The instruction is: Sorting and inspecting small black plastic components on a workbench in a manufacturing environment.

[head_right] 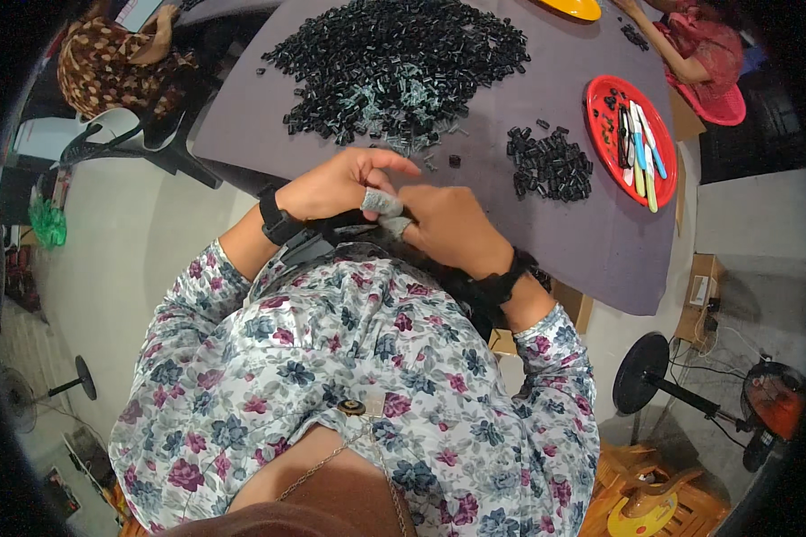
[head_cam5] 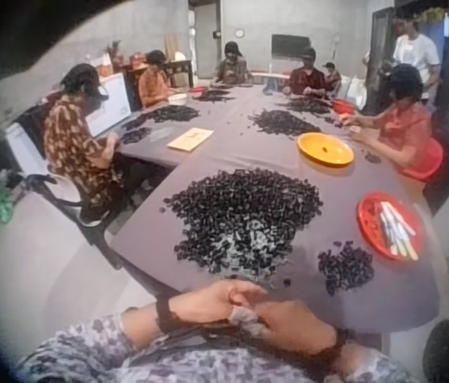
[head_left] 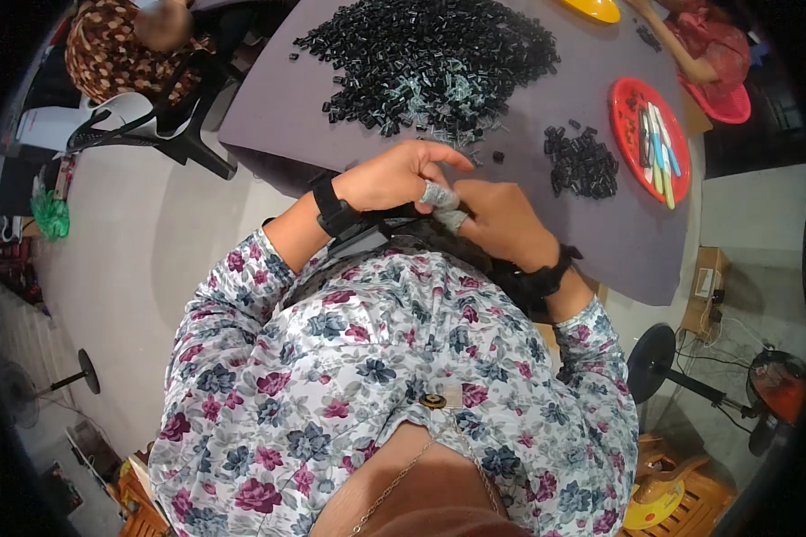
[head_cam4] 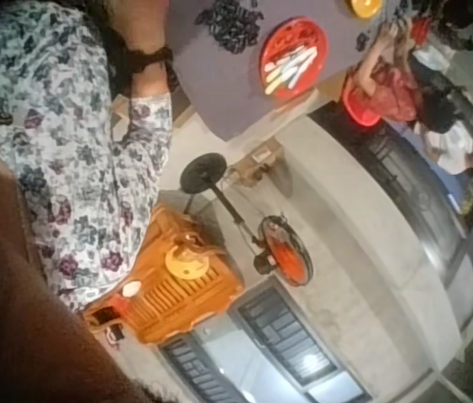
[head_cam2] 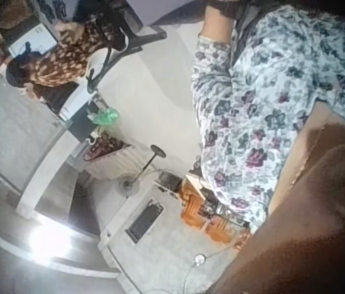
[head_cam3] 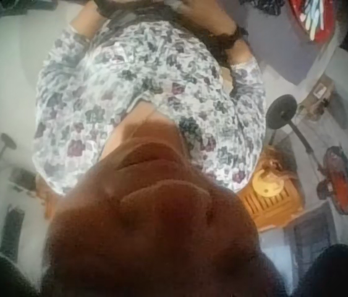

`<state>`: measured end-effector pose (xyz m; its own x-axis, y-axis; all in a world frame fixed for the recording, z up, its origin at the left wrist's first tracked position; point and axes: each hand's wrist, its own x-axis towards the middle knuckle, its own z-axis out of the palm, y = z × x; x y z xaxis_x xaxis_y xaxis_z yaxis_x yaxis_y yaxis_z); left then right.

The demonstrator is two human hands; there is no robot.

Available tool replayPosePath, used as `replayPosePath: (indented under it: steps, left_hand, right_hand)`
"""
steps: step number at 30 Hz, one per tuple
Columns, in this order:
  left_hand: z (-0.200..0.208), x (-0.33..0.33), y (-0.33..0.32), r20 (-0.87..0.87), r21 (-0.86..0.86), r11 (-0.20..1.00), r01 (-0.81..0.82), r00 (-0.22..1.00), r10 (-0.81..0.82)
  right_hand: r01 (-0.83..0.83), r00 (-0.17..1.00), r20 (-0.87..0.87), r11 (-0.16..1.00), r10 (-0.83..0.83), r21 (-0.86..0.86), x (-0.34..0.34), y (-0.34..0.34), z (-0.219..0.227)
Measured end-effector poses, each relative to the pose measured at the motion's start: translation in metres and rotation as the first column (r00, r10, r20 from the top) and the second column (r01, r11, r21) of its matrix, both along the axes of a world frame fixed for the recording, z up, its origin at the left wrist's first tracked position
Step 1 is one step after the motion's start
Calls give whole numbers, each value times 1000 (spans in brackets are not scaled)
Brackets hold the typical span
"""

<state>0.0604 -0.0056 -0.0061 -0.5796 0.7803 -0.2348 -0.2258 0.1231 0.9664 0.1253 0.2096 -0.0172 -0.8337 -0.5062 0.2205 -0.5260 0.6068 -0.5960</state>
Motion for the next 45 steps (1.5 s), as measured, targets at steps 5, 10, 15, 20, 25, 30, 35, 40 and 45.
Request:
replayPosePath:
  steps: [5, 10, 15, 20, 25, 30, 35, 40, 45]
  left_hand:
    - [-7, -23, -8, -263, -32, 971, -237, 939, 221]
    - [-3, -20, 12, -673, -113, 970, -217, 735, 87]
    - [-9, -36, 70, -889, -274, 952, -133, 412, -199]
    - [-7, -41, 94, -869, -448, 884, -134, 298, -395]
    - [-17, -46, 85, -871, -473, 864, -173, 241, -429]
    - [-4, -40, 36, -919, -369, 885, -286, 254, -301]
    - [-5, -48, 9, -926, -298, 875, -381, 337, -169]
    - [-9, -50, -9, -889, -184, 894, -408, 458, 26]
    - [-1, -41, -30, -783, -156, 841, -518, 584, 214]
  right_hand:
    - [391, 920, -128, 895, -371, 215, -14, 63, 25]
    - [551, 833, -148, 822, -533, 141, -14, 100, 27]
    - [440, 880, -223, 897, -420, 44, -23, 87, 18]
    - [354, 922, -174, 935, -347, 9, -29, 74, 2]
    - [332, 940, -117, 937, -320, 109, -37, 65, 2]
    - [332, 935, -161, 939, -315, 90, -56, 67, -3]
    - [408, 905, -196, 901, -377, 149, -90, 48, -3]
    - [354, 928, -172, 927, -331, 126, -107, 27, -7]
    - [272, 960, 41, 960, -275, 68, -99, 23, -3]
